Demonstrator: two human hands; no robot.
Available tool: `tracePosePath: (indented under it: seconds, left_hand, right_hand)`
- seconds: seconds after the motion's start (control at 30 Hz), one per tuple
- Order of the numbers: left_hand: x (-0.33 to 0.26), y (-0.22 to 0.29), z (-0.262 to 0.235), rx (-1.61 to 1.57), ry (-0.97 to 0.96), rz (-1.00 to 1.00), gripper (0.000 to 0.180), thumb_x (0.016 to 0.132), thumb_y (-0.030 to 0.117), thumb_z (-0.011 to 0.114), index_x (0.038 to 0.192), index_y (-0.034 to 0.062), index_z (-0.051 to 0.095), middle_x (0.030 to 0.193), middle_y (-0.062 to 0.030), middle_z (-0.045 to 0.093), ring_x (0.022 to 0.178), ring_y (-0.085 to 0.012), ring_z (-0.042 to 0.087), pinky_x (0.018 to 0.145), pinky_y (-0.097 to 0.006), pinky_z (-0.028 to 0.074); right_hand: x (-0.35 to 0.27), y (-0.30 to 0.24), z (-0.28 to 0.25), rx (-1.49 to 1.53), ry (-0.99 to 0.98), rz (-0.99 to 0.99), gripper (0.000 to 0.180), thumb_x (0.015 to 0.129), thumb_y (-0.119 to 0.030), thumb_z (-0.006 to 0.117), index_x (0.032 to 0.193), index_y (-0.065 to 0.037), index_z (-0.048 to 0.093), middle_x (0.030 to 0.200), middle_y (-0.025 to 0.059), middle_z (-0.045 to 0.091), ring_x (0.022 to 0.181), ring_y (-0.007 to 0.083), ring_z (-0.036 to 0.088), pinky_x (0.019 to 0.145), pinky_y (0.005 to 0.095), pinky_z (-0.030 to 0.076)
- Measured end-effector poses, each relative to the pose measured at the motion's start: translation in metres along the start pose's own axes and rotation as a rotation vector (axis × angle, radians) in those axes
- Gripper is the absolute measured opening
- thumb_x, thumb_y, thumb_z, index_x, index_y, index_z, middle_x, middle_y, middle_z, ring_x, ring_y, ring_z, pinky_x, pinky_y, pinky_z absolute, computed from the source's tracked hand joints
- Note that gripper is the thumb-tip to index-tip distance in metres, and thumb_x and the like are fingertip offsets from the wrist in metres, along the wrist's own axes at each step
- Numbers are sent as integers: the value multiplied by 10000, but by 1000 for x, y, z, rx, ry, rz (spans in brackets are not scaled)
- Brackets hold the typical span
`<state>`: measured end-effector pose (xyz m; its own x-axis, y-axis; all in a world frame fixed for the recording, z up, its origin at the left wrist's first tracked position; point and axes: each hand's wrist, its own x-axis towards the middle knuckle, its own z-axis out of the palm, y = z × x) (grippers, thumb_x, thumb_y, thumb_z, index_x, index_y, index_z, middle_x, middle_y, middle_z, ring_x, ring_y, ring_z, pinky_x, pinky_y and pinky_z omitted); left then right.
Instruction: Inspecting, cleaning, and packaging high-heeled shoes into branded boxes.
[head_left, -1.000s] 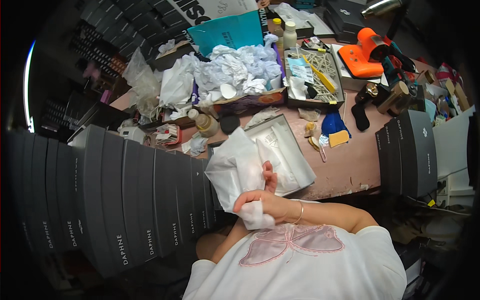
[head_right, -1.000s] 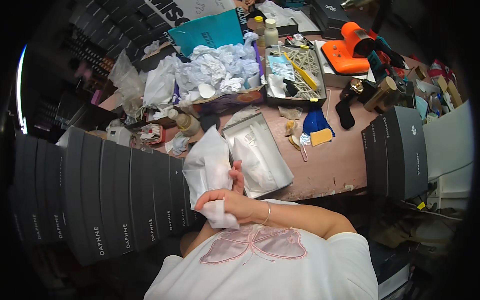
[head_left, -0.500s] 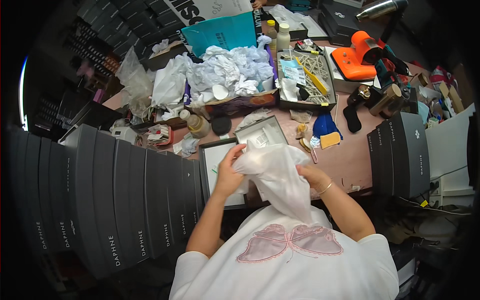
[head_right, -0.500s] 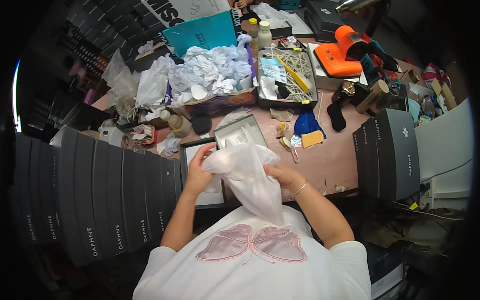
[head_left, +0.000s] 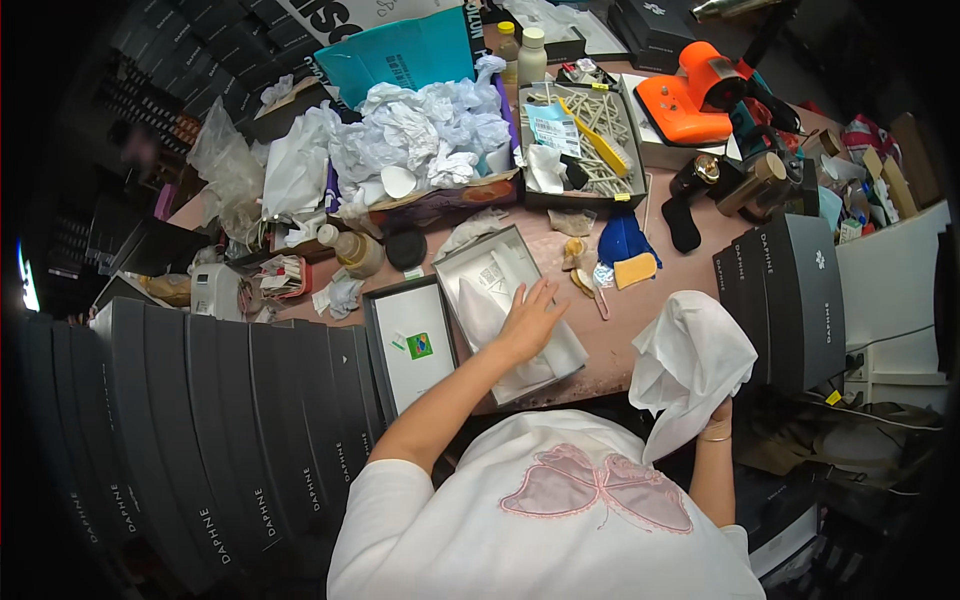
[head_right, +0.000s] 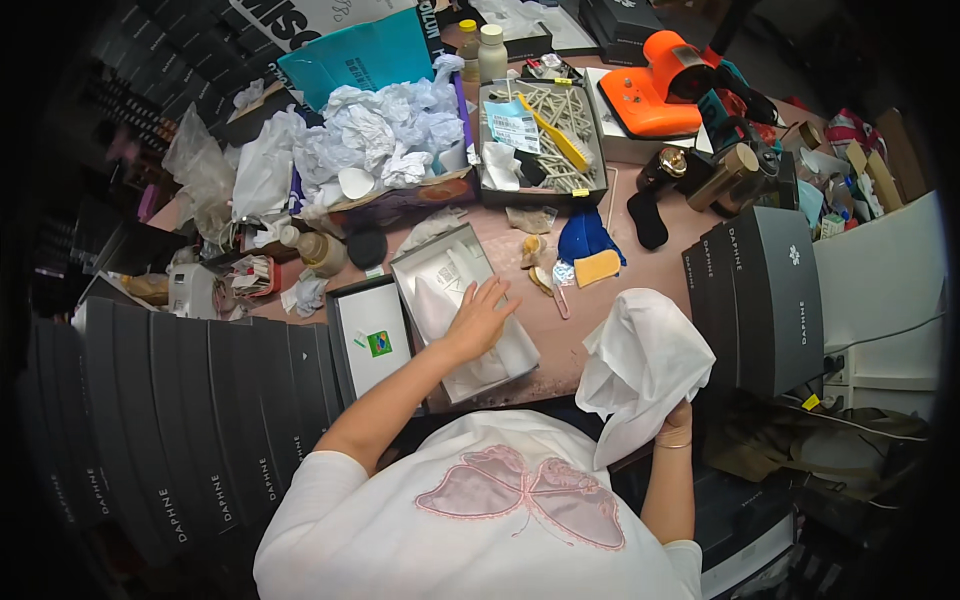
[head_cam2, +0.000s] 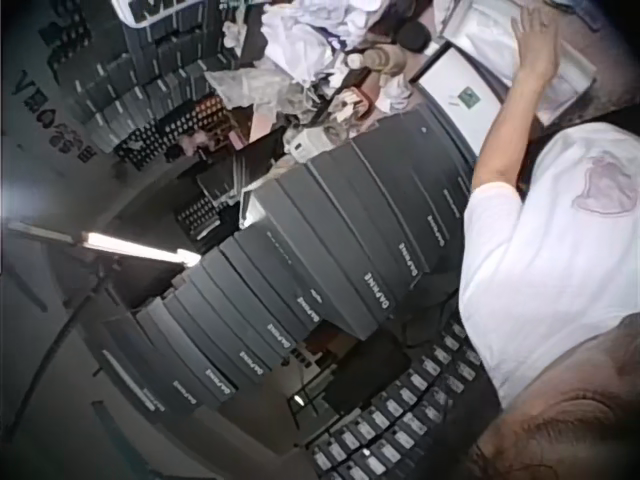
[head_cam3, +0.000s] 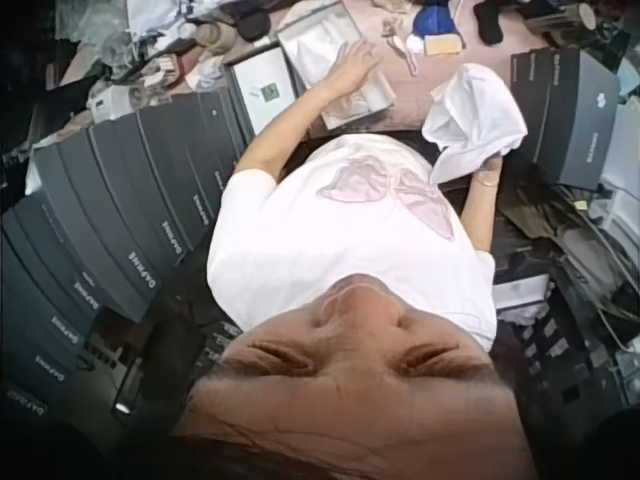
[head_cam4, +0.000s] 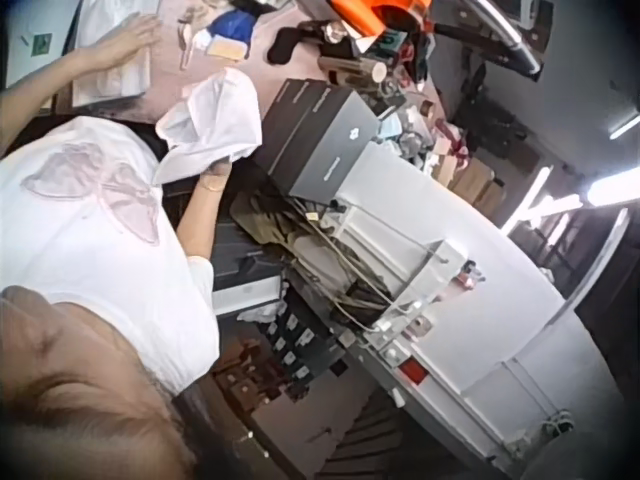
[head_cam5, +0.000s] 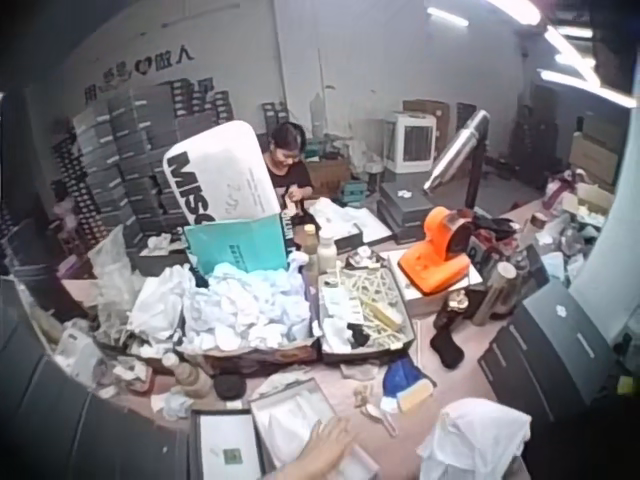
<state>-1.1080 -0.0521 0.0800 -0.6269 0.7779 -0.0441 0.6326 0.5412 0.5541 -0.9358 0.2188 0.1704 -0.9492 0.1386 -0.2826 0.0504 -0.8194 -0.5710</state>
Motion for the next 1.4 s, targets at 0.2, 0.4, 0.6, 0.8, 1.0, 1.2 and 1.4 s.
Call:
tracePosePath:
  seconds: [0.2, 0.4, 0.6, 0.8, 1.0, 1.2, 1.4]
  left_hand:
    - [-11, -37, 12, 235, 47, 297, 528, 730, 85, 640, 1246, 118, 534, 1345, -155, 441, 1237, -287, 441, 1059, -491, 276]
    - [-15, -56, 0, 367, -170, 75, 262, 786, 113, 542, 1042, 95, 596, 958, -77, 556, 1002, -216, 515, 947, -431, 355]
    - [-25, -46, -21, 440, 61, 228, 75, 777, 145, 543, 802, 92, 590, 941, -61, 573, 912, -223, 526, 964, -418, 347]
    - [-57, -44, 18, 474, -71, -91, 189, 774, 170, 571, 928, 83, 634, 960, -79, 608, 940, -236, 538, 1008, -419, 329]
    - [-58, -45, 50, 314, -173, -189, 642, 743, 370, 637, 1277, 31, 525, 1311, -174, 509, 1348, -339, 294, 1110, -512, 162]
    - [-56, -30, 1, 63, -389, -277, 528, 720, 282, 672, 1159, 1, 587, 1235, -210, 536, 1219, -335, 457, 1082, -494, 250]
    - [-146, -35, 13, -168, 795, -718, 306, 793, 131, 623, 1064, 2, 567, 1075, -189, 578, 1037, -357, 535, 903, -433, 427]
  right_hand:
    - [4, 3, -49, -159, -47, 188, 646, 764, -243, 760, 1314, -75, 466, 1247, 76, 571, 1097, 226, 583, 934, 402, 498]
    - [49, 15, -23, -219, -3, 265, 629, 745, -189, 779, 1290, -66, 491, 1215, 67, 590, 1067, 197, 596, 898, 372, 517]
    - [82, -19, 58, -536, -31, 372, 544, 789, -128, 731, 1275, -29, 505, 1144, 63, 613, 997, 144, 602, 857, 322, 513]
    - [142, 37, 76, -805, -255, 322, 583, 800, -101, 709, 1320, -37, 453, 1179, 42, 578, 1042, 112, 542, 908, 282, 450]
    - [213, 179, 59, -1343, -224, 33, 629, 798, -180, 663, 1340, 6, 404, 1279, 218, 514, 1131, 336, 539, 976, 377, 425]
    - [174, 205, 29, -2198, -823, -435, 425, 853, -242, 538, 1223, -32, 541, 1343, 241, 442, 1286, 417, 356, 1068, 498, 290]
    - [152, 162, 69, -1821, -697, -406, 496, 790, -103, 602, 1258, 5, 475, 1314, 277, 449, 1286, 437, 341, 1057, 468, 309]
